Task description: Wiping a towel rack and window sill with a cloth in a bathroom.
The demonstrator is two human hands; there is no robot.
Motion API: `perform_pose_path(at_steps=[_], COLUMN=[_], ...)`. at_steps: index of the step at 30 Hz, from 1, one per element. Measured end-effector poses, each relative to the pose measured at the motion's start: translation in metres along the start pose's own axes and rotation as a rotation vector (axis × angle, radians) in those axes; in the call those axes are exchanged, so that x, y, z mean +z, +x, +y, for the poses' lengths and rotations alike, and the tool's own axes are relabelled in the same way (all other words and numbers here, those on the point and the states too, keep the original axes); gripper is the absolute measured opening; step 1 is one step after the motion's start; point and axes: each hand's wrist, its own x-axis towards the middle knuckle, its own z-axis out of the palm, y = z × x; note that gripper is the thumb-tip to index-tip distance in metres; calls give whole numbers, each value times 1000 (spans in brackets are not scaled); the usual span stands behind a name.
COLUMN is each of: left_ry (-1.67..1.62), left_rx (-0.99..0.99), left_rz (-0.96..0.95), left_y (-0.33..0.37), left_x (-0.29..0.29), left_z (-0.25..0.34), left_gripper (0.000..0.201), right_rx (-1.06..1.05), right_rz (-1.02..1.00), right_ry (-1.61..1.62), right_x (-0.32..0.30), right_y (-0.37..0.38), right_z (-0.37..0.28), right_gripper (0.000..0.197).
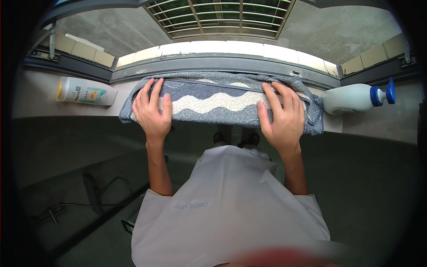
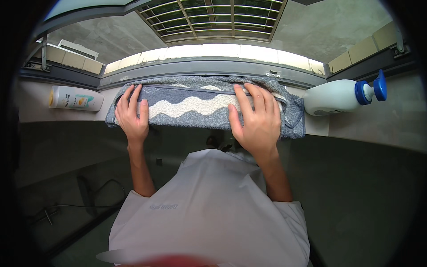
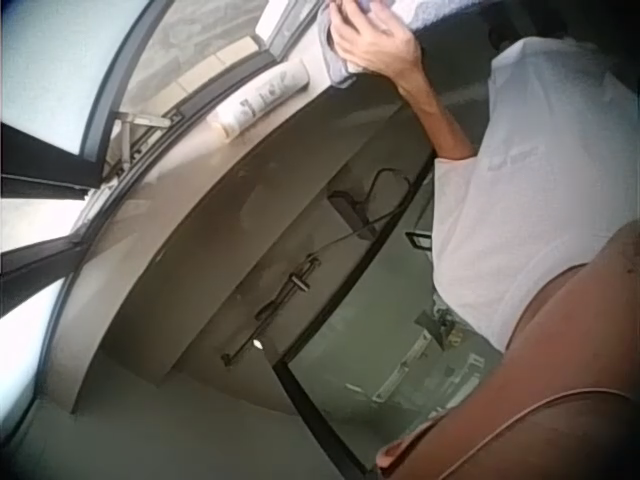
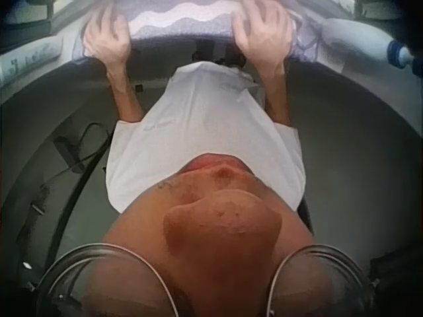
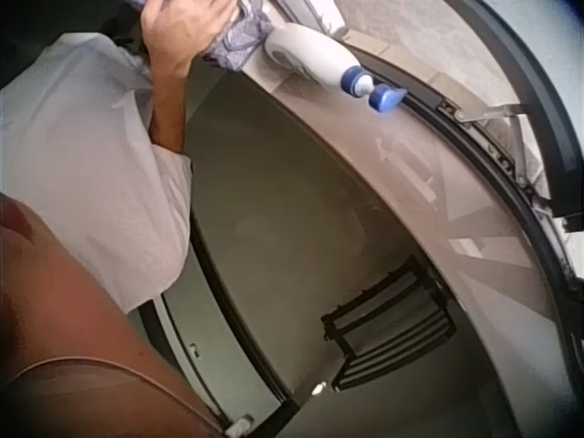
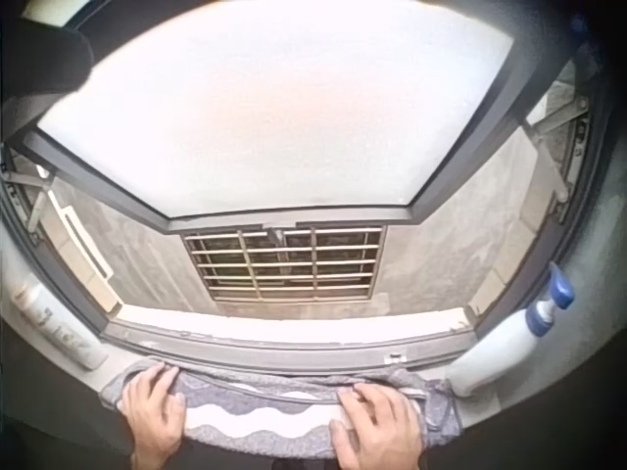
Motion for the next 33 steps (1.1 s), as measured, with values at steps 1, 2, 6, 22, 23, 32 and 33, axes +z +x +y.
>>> perform_pose_path(at_steps=[1,2,6,22,23,32,33], left_ry=[0,4,33,-194,-190,-26,-29], left_rx=[1,4,53,217,222,17,3], left_rz=[-1,3,-24,-65,-68,18,36], left_y=[-1,-2,-4,-8,-7,1,0], left_x=[1,3,5,19,19,1,1], left_z=[1,2,24,119,112,0,-3], left_gripper=[44,45,47,52,52,44,43], right_rx=[1,-3,-15,-53,-48,-40,-46], right_rz=[0,3,4,13,21,8,0], right_ry=[0,-20,-47,-106,-94,-62,-54], right_x=[1,2,5,8,9,8,10], right_y=[0,0,-1,-3,-4,0,0], right_z=[-1,-2,-2,0,0,-3,-5], right_gripper=[42,42,42,40,40,41,42])
